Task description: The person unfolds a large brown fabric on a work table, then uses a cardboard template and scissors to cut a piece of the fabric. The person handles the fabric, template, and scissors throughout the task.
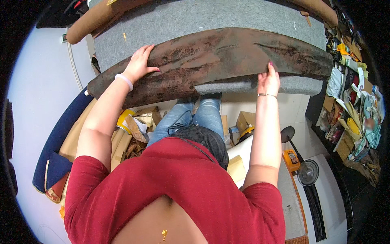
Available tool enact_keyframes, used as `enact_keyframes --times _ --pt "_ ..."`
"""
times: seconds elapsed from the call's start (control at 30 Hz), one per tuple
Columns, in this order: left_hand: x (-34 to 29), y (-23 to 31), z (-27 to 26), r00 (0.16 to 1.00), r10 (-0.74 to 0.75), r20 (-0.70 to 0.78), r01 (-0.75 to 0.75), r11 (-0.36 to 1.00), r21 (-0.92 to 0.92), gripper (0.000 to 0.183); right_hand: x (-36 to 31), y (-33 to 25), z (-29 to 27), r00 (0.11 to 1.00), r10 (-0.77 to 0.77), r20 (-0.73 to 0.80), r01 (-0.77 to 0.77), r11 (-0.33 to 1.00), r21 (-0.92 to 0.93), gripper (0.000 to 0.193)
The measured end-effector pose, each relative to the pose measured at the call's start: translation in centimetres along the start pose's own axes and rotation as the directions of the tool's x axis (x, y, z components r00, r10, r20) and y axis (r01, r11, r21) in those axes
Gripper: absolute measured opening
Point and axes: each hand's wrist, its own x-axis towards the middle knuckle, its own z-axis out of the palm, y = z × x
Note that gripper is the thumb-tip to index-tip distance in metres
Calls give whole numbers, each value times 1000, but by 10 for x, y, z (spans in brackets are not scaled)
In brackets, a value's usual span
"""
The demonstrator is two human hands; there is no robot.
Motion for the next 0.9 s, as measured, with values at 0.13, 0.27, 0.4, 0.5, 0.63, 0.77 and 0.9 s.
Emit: enact_keyframes --times 0.13,0.27,0.4,0.5,0.63,0.77,0.9 --pt "-3 1 -1 1000 -3 6 2 1000 23 106 -7 -5 -30 999 -36 -33 34 997 -69 30" --pt "-6 5 -2 1000 11 14 -11 999 32 110 -6 7 -49 996 21 -92 -36 986 -163 31" --pt "-9 9 -3 998 -11 67 7 998 56 117 6 23 -59 993 67 -102 -81 987 -136 34" --pt "-11 12 -3 996 -26 90 18 996 87 121 12 34 -62 991 87 -106 -98 990 -105 36" --pt "-11 16 -1 996 -35 83 24 992 122 124 13 38 -68 991 100 -92 -105 993 -59 39" --pt "-7 20 0 997 -36 67 22 980 198 117 13 41 -73 991 115 -69 -119 990 -71 29" --pt "9 23 -6 990 -131 53 131 991 -3 81 20 55 -71 970 183 -160 -194 980 -53 35"
